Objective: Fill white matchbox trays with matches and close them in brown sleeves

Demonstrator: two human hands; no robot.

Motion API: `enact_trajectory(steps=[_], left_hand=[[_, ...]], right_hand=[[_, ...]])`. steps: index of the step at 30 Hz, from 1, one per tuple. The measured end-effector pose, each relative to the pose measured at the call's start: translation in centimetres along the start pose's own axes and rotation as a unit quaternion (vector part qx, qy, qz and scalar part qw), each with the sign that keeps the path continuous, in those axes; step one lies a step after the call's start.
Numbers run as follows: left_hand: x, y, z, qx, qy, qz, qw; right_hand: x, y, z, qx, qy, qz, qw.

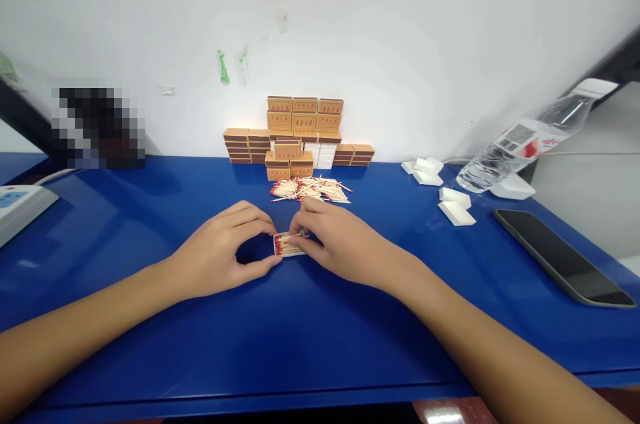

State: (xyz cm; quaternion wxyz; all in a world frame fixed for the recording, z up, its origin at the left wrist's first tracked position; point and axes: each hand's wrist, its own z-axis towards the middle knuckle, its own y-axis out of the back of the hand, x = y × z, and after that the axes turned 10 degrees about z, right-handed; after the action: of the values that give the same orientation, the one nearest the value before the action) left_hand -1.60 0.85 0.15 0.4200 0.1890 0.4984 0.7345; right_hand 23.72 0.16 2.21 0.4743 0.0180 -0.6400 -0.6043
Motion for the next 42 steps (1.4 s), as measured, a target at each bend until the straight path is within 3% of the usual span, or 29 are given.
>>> enact_trajectory(steps=[4,28,33,42], left_hand=[[-0.1,0.1,0.1,-0.002,0.0,-0.001,1.0],[0.0,0.0,0.0,0.008,-0.001,0.004,1.0],[0.0,0.0,0.0,0.008,-0.001,0.004,1.0],[-0.1,0.0,0.1,0.007,-0.001,0.002,1.0]], right_hand=[[-0.2,-0.2,-0.1,0.01,0.008,0.023,1.0],[-0.4,0.0,-0.1,-0.007,-0.001,-0.069,0.998],[-0.6,-0.1,-0.2,0.016,-0.002,-0.052,0.998],[0.3,-0.7,-0.1,0.002,-0.007,-0.021,1.0]])
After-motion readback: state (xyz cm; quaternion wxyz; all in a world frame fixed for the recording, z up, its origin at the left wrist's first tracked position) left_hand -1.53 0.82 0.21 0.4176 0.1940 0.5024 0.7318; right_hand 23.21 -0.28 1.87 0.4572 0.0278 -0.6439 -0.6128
